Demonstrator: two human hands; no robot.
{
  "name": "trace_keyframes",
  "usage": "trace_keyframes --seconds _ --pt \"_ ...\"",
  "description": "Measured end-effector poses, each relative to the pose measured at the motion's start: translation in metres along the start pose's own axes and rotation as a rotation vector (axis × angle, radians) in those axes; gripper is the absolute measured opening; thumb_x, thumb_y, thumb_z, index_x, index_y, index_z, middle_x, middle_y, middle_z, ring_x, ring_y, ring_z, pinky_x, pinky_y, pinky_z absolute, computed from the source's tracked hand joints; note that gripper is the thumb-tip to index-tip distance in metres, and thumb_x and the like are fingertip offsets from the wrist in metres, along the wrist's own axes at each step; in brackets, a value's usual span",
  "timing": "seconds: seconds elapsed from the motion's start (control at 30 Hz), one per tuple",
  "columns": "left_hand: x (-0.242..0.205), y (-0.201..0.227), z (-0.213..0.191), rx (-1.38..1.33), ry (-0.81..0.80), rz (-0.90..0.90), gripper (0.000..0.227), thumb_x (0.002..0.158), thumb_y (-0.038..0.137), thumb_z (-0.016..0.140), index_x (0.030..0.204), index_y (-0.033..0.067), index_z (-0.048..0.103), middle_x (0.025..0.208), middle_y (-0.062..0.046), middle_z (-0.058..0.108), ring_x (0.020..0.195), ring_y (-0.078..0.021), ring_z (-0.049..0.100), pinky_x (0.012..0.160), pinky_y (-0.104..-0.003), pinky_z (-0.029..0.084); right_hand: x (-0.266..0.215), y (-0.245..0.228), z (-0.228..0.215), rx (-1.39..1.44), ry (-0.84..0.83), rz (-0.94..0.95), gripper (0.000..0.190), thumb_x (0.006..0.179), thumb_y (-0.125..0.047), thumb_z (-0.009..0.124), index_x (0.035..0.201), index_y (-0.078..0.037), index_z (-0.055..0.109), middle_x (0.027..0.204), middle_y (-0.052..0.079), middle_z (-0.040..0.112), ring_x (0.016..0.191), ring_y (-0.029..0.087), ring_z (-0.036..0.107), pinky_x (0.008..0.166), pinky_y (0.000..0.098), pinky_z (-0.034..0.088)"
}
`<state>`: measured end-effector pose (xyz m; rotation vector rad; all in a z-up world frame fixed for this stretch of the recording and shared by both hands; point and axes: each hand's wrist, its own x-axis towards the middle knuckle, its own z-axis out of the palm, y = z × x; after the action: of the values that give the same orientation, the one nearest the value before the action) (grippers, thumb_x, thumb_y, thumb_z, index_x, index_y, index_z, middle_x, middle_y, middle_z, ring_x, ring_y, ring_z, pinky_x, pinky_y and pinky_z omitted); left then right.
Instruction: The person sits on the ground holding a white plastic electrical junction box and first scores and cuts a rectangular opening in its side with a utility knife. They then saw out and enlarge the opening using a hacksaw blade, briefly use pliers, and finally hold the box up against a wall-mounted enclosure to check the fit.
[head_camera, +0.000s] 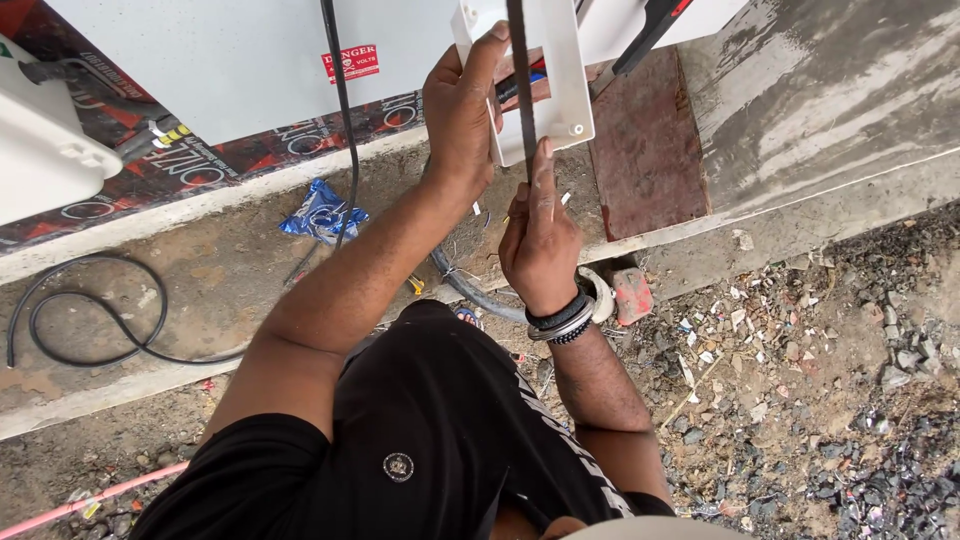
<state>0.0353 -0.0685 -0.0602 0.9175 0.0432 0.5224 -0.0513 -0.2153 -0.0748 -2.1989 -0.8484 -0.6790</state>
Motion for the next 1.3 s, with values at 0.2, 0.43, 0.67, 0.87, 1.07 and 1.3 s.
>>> trace_keyframes --seconds 0.2,0.43,0.67,0.87,1.07,1.3 --pt "0.004 0.002 -0.003 0.045 0.07 0.066 0.021 0.09 0.028 0.074 0.086 0.0088 0.068 0.059 0.003 0.056 0.045 -0.0043 0.047 0.04 -0.023 0.039 0.005 -0.007 0.007 -0.166 -0.005 0.005 0.07 0.107 0.001 0.058 0.164 -0.002 0.018 0.157 0.021 0.052 0.085 0.028 0.074 0.061 0.0351 0.056" --pt "0.035 -0.005 -0.035 -0.027 0.133 0.107 0.025 0.09 0.02 0.075 0.076 0.0133 0.055 0.053 0.004 0.042 0.042 -0.0078 0.036 0.04 -0.027 0.033 -0.009 0.005 0.038 -0.152 0.067 -0.102 0.072 0.106 -0.002 0.052 0.165 -0.005 0.01 0.149 0.022 0.052 0.096 0.032 0.074 0.075 0.0363 0.061" --pt "0.067 0.087 -0.038 -0.282 -0.09 0.184 0.03 0.099 0.03 0.071 0.082 0.0086 0.058 0.06 0.0 0.043 0.053 -0.0147 0.042 0.05 -0.032 0.034 -0.244 0.11 0.083 -0.215 -0.398 0.333 0.085 0.089 0.0 0.053 0.165 -0.005 0.016 0.075 0.019 0.067 0.048 0.025 0.055 0.041 0.0393 0.04" --pt "0.041 0.079 -0.01 0.042 0.057 -0.075 0.032 0.088 0.043 0.077 0.089 0.0133 0.066 0.052 0.009 0.034 0.043 -0.0049 0.031 0.042 -0.026 0.027 -0.164 0.089 0.024 -0.081 -0.005 0.197 0.07 0.1 0.003 0.05 0.163 0.003 0.019 0.1 0.028 0.063 0.065 0.025 0.064 0.049 0.0305 0.047" --pt "0.023 0.037 -0.022 0.012 0.113 -0.149 0.038 0.086 0.046 0.082 0.087 0.0111 0.067 0.052 0.009 0.039 0.044 -0.0035 0.037 0.042 -0.024 0.032 -0.057 0.017 0.017 0.119 0.099 0.143 0.059 0.106 0.005 0.048 0.16 0.005 0.024 0.071 0.007 0.063 0.058 0.017 0.062 0.051 0.0329 0.047" --pt "0.006 0.04 -0.016 0.048 0.081 -0.072 0.038 0.088 0.044 0.08 0.09 0.0073 0.07 0.057 0.01 0.046 0.044 0.0005 0.043 0.039 -0.02 0.037 -0.012 -0.008 0.025 0.062 0.037 -0.055 0.068 0.103 0.006 0.055 0.162 0.002 0.022 0.158 0.028 0.045 0.085 0.033 0.074 0.066 0.0376 0.057"
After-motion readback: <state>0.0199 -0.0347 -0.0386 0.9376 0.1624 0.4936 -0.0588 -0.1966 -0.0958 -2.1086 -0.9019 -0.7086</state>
